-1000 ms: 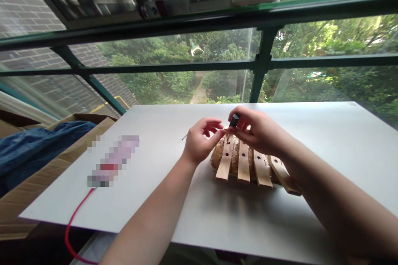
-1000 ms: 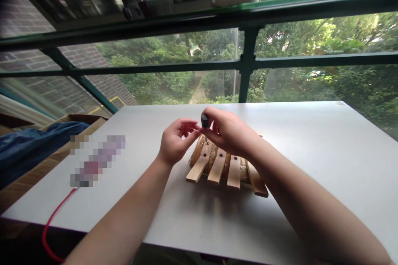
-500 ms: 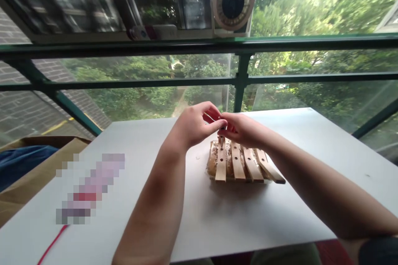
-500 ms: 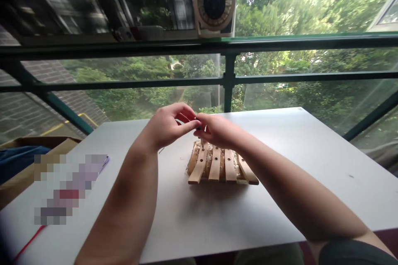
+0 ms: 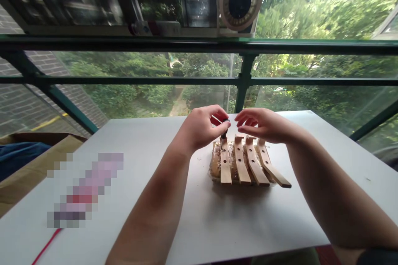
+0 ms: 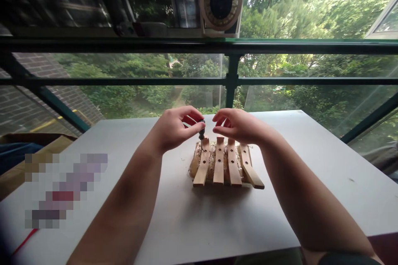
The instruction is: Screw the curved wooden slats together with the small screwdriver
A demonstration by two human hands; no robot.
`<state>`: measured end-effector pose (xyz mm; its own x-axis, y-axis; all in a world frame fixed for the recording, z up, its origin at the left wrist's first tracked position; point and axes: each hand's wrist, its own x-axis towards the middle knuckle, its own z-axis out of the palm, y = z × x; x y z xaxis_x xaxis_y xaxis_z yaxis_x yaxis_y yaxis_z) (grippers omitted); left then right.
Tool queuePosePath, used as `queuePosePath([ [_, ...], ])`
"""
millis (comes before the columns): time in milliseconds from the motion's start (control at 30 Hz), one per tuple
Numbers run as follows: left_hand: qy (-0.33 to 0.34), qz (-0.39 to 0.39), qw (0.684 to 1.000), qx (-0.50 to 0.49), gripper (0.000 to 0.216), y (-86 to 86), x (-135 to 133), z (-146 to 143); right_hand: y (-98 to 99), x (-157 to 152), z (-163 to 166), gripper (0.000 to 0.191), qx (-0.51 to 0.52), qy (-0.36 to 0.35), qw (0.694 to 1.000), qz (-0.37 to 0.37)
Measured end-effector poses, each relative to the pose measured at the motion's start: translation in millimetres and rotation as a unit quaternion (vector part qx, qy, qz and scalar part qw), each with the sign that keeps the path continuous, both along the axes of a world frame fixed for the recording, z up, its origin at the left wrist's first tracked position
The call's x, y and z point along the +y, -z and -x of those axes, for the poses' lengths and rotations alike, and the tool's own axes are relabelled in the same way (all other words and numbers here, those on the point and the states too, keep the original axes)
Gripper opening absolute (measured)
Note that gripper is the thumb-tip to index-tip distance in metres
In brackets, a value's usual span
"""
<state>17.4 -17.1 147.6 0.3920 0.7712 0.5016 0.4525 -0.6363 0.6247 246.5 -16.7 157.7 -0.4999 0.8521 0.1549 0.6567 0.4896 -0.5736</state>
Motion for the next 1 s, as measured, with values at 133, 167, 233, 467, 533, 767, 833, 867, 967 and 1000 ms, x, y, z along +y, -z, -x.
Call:
queuePosePath([
  [133,-0.012,-0.002,1.0,-0.001,0.015,0.7,1.0,0.1,2.8,2.9,-3.2,0.025,-0.045,-0.001,0.999,0.008],
  [167,-0.012,-0.005,1.0,-0.003,0.015,0.7,1.0,-0.1,3.0,3.0,-1.3,0.025,-0.055,-0.004,0.998,0.006],
  [233,-0.011,-0.008,1.0,-0.007,0.015,0.2,0.3,-0.8,2.4,3.1,4.5,0.024,-0.061,-0.008,0.998,-0.005],
  [467,0.001,-0.003,1.0,-0.009,0.015,-2.1,-4.4,-3.6,4.1,10.8,21.8,0.017,0.0,-0.073,0.997,-0.002],
  [533,0.0,-0.001,1.0,-0.006,0.014,-2.4,-4.6,-4.0,7.6,14.2,22.1,0.013,0.012,-0.096,0.995,0.004],
  [767,-0.007,-0.005,1.0,-0.01,0.013,-3.5,-4.8,-5.4,21.8,20.5,18.6,0.013,0.069,-0.132,0.988,0.034],
  [833,-0.006,-0.007,1.0,-0.01,0.014,-4.0,-5.9,-6.1,25.8,20.9,18.9,0.012,0.088,-0.137,0.986,0.035],
  [867,-0.005,-0.008,1.0,-0.009,0.014,-4.1,-6.6,-6.6,27.7,20.9,19.2,0.011,0.094,-0.142,0.985,0.033],
  [967,-0.003,-0.008,1.0,-0.008,0.014,-3.7,-8.1,-8.2,33.1,20.3,20.5,0.011,0.113,-0.155,0.981,0.033],
  [1000,-0.004,-0.008,1.0,-0.007,0.014,-3.3,-8.3,-8.9,34.8,20.0,20.8,0.012,0.123,-0.158,0.979,0.034],
])
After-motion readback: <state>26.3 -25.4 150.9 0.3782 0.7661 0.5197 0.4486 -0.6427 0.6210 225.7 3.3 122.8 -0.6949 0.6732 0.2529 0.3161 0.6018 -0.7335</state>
